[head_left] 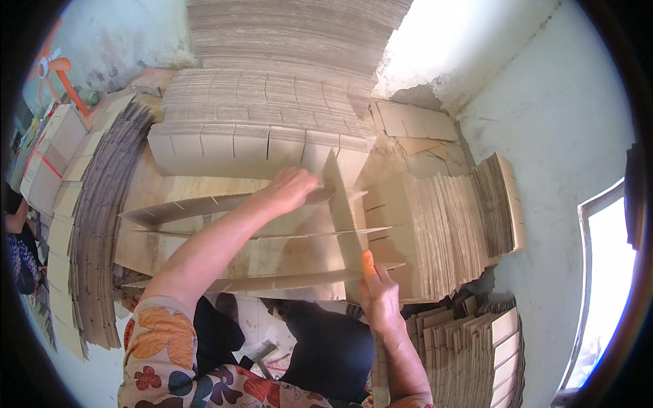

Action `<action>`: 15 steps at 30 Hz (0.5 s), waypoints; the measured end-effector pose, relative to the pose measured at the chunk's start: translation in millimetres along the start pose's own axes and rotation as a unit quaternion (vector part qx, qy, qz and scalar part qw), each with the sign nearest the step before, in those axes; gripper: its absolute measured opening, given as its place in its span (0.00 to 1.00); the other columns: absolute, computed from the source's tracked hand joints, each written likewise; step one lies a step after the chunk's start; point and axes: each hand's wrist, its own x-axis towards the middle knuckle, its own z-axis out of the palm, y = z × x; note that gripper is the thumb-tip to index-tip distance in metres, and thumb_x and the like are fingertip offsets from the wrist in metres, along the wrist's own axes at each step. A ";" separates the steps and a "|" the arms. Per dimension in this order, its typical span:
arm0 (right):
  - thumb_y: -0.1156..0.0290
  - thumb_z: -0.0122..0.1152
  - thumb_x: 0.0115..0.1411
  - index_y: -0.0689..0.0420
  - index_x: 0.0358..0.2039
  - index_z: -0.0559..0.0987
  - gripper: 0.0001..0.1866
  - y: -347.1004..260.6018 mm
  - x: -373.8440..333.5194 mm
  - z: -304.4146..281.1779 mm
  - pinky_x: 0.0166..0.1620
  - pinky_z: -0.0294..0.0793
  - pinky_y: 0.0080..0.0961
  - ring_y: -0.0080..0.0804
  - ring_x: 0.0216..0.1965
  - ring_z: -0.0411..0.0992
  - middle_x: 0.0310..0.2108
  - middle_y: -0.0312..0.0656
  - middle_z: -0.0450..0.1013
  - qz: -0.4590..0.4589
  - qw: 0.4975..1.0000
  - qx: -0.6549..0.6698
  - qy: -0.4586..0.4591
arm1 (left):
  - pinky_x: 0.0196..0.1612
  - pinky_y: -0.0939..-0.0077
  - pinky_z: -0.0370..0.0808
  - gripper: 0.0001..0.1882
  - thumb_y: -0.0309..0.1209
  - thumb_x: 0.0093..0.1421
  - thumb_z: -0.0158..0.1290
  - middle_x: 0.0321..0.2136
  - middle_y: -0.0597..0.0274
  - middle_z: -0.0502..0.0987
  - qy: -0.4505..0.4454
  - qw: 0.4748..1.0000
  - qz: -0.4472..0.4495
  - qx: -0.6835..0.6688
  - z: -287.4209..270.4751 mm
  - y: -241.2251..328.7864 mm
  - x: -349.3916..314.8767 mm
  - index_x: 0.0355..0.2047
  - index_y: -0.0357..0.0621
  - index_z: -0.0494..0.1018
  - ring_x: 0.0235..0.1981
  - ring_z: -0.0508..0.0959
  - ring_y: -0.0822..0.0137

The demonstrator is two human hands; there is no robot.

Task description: The person sits on the floor and repeatedly folds flat cardboard sheets along pre-scored lines to form partitioned dividers. They insert each folded piece into a larger cardboard structure, stacking them to create a multi-compartment organizer.

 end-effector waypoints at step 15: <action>0.79 0.52 0.52 0.60 0.52 0.72 0.23 18.8 15.9 -15.5 0.34 0.75 0.37 0.44 0.35 0.75 0.41 0.46 0.72 -0.014 0.982 -0.143 -0.123 | 0.34 0.55 0.69 0.21 0.34 0.40 0.67 0.24 0.44 0.73 -0.127 0.985 -0.117 -0.019 -57.6 -24.7 -55.9 0.26 0.34 0.68 0.31 0.75 0.45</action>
